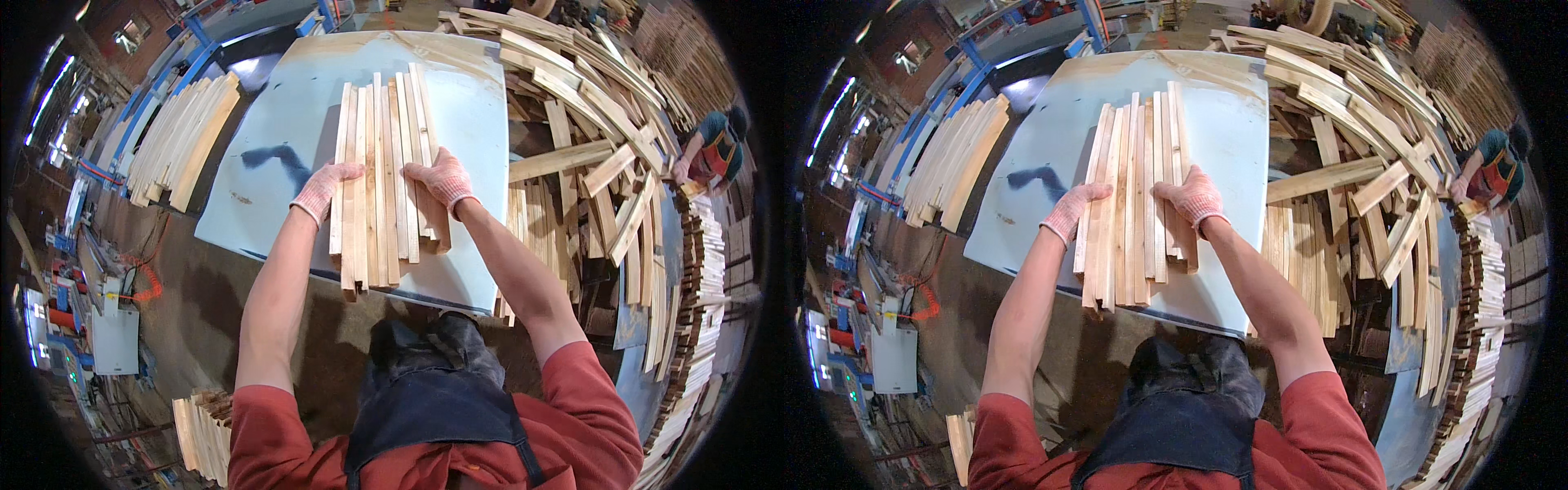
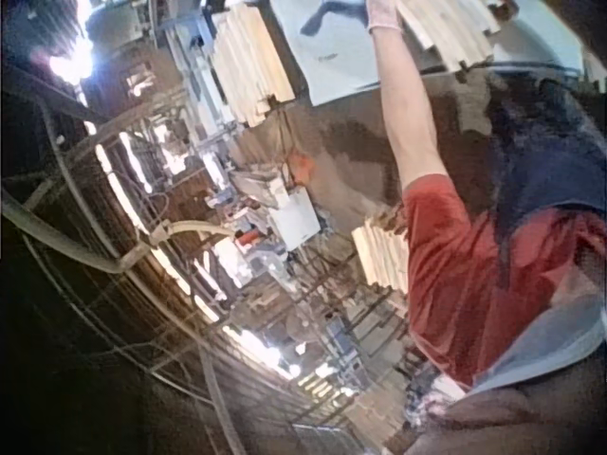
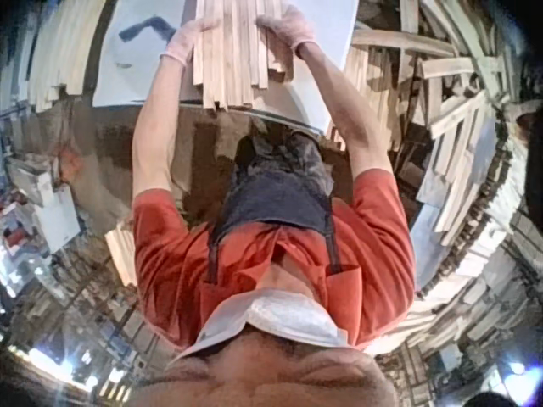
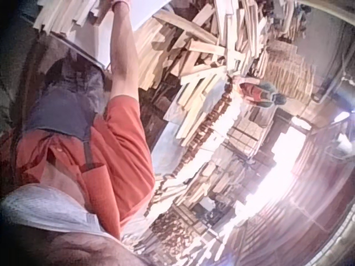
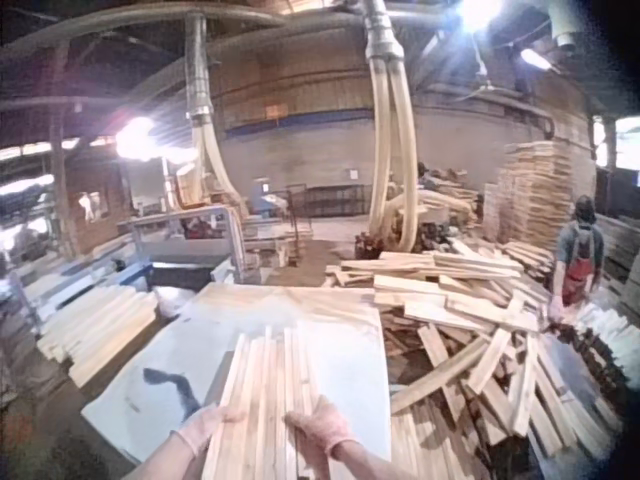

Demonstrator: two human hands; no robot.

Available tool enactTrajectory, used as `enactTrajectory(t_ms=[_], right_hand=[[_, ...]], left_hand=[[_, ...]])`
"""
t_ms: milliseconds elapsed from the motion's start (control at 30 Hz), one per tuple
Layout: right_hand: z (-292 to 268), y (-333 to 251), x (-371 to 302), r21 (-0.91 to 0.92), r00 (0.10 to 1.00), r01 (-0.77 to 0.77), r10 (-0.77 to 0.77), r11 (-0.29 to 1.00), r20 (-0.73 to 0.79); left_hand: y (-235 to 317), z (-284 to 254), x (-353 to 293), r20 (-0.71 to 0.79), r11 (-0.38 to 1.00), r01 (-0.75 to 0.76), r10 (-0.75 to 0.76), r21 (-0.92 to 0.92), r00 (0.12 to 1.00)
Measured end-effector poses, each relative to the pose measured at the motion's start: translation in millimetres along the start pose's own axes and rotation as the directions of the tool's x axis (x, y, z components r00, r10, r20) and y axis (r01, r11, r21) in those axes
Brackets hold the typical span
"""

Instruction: The person picks up stacks of wooden planks from a metal table and places them onto a conveyor belt. The person repeats this process, moving multiple stacks of wood from the table to the conveyor belt throughout the video.

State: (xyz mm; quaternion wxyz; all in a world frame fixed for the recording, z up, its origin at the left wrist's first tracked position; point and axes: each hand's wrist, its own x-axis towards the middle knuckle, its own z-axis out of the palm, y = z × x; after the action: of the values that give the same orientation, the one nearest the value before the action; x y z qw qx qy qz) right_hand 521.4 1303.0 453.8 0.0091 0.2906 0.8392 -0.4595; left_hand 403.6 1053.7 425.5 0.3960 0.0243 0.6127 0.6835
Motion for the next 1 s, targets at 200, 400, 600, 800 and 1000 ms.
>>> enactTrajectory(t_ms=[200,400,600,800,1000], right_hand=[[4,-22,0,-0.243,0.984,0.124,-0.152,0.962,-0.098],[62,-87,-35,0.413,0.939,0.063,-0.194,0.908,0.284],[97,-124,-44,0.577,0.94,0.028,-0.218,0.816,0.262],[30,-122,-62,0.776,0.988,0.091,-0.154,0.624,0.008],[-49,-32,-54,0.433,0.979,0.033,0.058,0.901,-0.194]], left_hand=[[23,-17,14,-0.142,0.993,-0.097,0.106,0.068,0.984],[64,-33,3,-0.101,0.99,-0.143,0.143,0.01,0.985],[90,-50,-7,0.079,0.959,-0.281,0.282,-0.034,0.956],[85,-63,7,0.133,0.958,-0.272,0.283,-0.094,0.95],[18,-56,49,0.121,0.942,-0.23,0.265,-0.243,0.957]])
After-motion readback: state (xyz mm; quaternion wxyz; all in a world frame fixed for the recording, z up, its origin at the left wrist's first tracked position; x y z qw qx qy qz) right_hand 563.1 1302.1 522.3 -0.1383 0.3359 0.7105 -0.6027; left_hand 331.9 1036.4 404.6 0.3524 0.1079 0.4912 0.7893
